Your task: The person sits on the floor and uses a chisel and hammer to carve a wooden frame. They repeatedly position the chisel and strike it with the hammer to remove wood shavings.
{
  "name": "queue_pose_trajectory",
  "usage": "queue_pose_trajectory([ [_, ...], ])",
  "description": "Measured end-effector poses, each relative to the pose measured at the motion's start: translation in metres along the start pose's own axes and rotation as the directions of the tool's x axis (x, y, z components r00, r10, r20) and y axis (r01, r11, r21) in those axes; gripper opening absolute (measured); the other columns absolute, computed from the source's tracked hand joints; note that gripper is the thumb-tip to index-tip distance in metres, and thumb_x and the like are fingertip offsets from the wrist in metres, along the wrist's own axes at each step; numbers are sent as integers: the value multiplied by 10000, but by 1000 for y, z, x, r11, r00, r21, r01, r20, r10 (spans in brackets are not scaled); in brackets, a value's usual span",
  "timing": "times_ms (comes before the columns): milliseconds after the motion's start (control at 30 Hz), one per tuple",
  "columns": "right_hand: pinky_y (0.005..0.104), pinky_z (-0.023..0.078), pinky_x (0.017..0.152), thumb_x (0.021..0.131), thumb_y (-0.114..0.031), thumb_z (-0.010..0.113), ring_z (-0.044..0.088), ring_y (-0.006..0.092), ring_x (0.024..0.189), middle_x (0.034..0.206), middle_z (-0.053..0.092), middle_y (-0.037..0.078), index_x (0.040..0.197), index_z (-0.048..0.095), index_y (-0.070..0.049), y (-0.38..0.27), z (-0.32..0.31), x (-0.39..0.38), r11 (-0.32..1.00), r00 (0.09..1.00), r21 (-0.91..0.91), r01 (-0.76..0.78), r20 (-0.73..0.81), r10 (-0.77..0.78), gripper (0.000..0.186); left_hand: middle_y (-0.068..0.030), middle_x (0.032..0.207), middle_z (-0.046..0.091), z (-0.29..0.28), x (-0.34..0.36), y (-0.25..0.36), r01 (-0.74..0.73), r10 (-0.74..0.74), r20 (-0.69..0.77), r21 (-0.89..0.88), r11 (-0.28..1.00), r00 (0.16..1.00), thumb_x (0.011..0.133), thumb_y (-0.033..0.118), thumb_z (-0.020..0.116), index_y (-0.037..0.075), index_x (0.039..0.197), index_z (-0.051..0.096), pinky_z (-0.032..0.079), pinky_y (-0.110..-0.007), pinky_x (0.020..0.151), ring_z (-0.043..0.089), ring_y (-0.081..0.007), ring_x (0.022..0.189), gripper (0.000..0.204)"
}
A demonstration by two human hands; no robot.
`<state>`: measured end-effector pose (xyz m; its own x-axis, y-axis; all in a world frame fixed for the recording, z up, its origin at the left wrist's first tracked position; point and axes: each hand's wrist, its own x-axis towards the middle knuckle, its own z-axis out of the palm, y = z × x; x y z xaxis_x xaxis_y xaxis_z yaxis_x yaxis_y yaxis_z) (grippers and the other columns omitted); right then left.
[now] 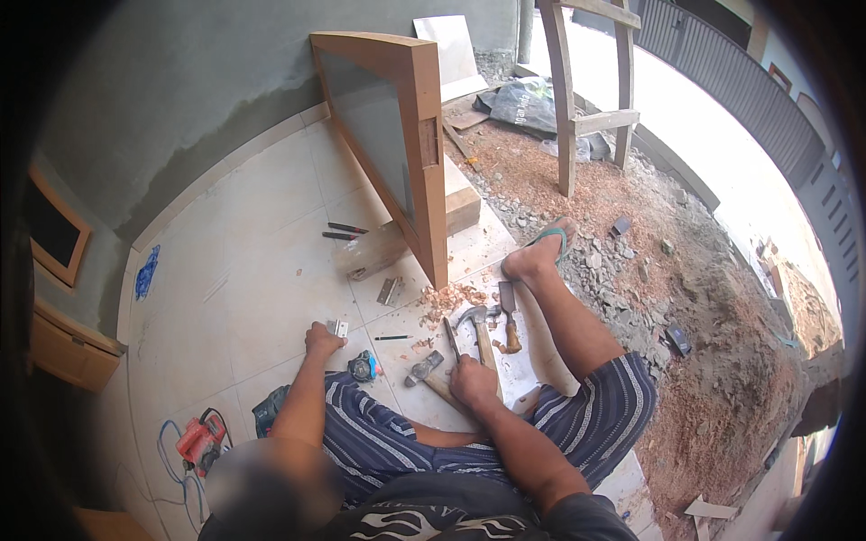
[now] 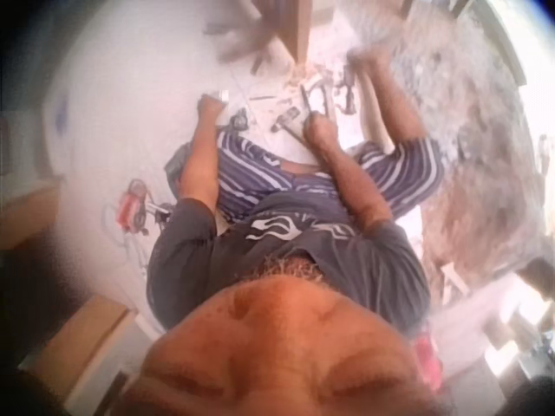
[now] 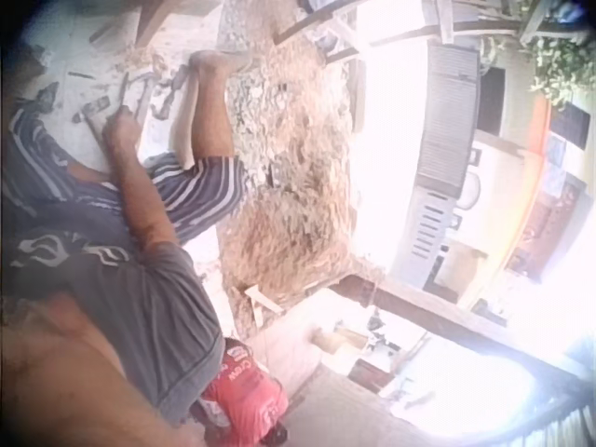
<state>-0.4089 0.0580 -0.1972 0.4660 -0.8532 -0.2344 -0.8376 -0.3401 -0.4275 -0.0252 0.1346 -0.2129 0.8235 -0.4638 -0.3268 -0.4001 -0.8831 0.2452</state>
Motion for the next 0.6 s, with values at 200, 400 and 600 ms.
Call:
queue_pose_trajectory([
  [200, 513, 579, 808, 973, -332, 592, 738, 412, 859, 919, 747, 233, 1057, 668, -22, -6, -2, 3, 999, 1000, 46, 26, 3, -26, 331, -195, 984, 757, 19, 27, -33, -269, 270, -42, -316, 910, 962, 779, 273, 867, -10, 1080, 712, 578, -408, 842, 735, -326, 908, 442],
  [400, 498, 581, 842, 961, -315, 604, 746, 388, 935, 1014, 757, 224, 1161, 649, -17, -5, -9, 7, 998, 993, 57, 2, 117, -8, 362, -14, 977, 722, -66, -64, 81, -293, 404, -74, -807, 513, 912, 938, 154, 768, 72, 1123, 713, 547, -271, 740, 653, -103, 836, 210],
  [600, 494, 568, 882, 955, -307, 622, 735, 393, 996, 1071, 752, 227, 1220, 621, -20, -4, -24, 15, 995, 977, 96, -29, 213, 8, 390, -31, 1004, 714, -185, -139, 228, -646, 579, -516, -763, 24, 631, 948, 122, 769, 34, 1117, 689, 554, -263, 807, 657, -98, 889, 206],
])
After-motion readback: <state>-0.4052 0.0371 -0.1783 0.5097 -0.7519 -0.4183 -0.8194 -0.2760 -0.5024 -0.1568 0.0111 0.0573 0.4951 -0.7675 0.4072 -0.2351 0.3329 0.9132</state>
